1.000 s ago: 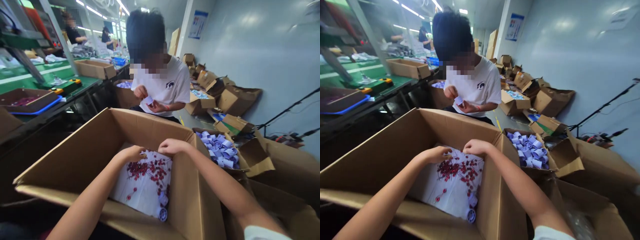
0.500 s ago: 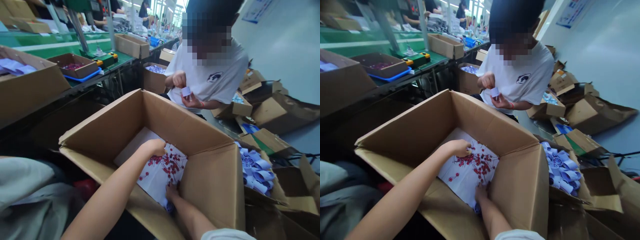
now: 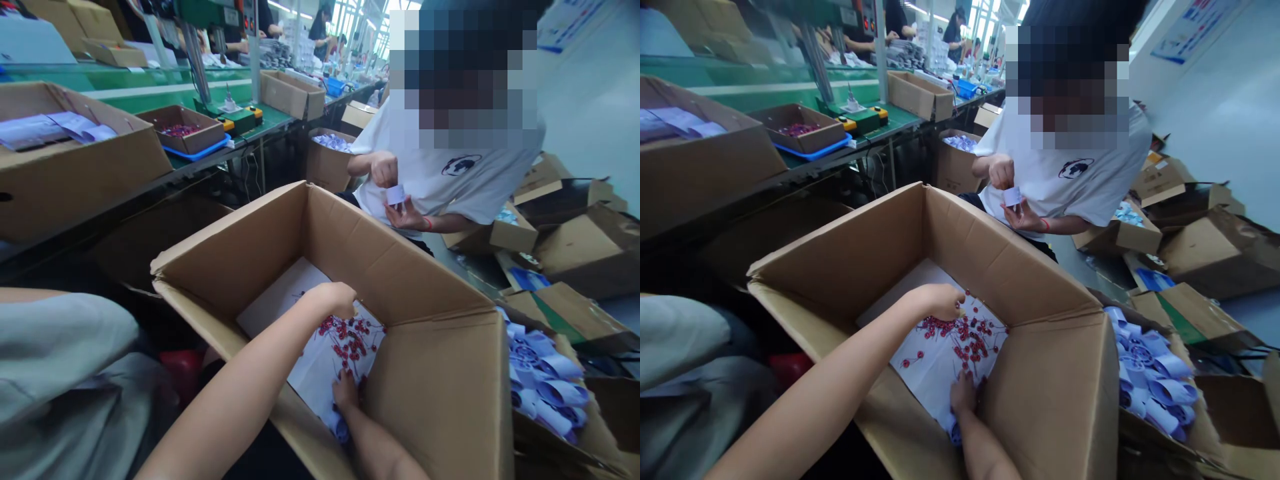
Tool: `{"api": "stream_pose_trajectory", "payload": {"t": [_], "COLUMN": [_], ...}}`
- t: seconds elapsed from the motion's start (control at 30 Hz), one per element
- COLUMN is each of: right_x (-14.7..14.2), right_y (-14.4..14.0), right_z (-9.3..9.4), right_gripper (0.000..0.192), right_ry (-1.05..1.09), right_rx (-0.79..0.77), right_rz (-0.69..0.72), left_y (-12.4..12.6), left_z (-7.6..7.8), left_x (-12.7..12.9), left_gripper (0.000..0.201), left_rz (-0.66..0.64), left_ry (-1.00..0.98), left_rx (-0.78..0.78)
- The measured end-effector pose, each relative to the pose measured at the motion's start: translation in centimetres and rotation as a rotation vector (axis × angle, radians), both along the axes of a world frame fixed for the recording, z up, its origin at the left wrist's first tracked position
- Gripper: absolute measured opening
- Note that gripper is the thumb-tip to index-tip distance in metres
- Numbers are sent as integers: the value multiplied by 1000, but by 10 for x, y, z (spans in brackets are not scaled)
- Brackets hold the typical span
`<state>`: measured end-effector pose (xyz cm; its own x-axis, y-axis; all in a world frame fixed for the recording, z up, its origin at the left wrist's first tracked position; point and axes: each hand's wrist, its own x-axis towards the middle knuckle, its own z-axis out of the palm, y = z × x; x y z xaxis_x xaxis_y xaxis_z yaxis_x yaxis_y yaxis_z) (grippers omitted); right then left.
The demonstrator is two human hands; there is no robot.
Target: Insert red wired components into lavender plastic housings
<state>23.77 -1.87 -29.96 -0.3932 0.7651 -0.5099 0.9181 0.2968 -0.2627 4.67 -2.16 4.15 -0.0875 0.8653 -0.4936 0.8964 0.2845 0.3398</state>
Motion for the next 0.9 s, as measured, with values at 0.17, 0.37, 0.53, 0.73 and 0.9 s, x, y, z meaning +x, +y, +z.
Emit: {"api": "stream_pose_trajectory", "payload": {"t": [0.17,0.37,0.53,0.73,0.9], "right_x": [-12,-65,-124,-129,-106], "right_y": [1,46,95,106,79], "right_z": [14,64,161,280,302], "right_gripper": [9,19,27,48,55], "right_ry": [70,435,867,1357,1540], "right_rx": [-106,-328,-430,-375,-381], "right_rz": [-52,-50,-109,-189,-315], "left_y": [3,12,14,4,1], "left_z": [-6,-17,-28,-27,-32], "left_x": [-3,-21,-39,-21,5], "left_gripper": [44,39,34,74,89], "left_rz": [13,102,239,320,369], "left_ry": [3,-24,-146,-540,-1028], "left_rx": [-47,-29,37,280,551]}}
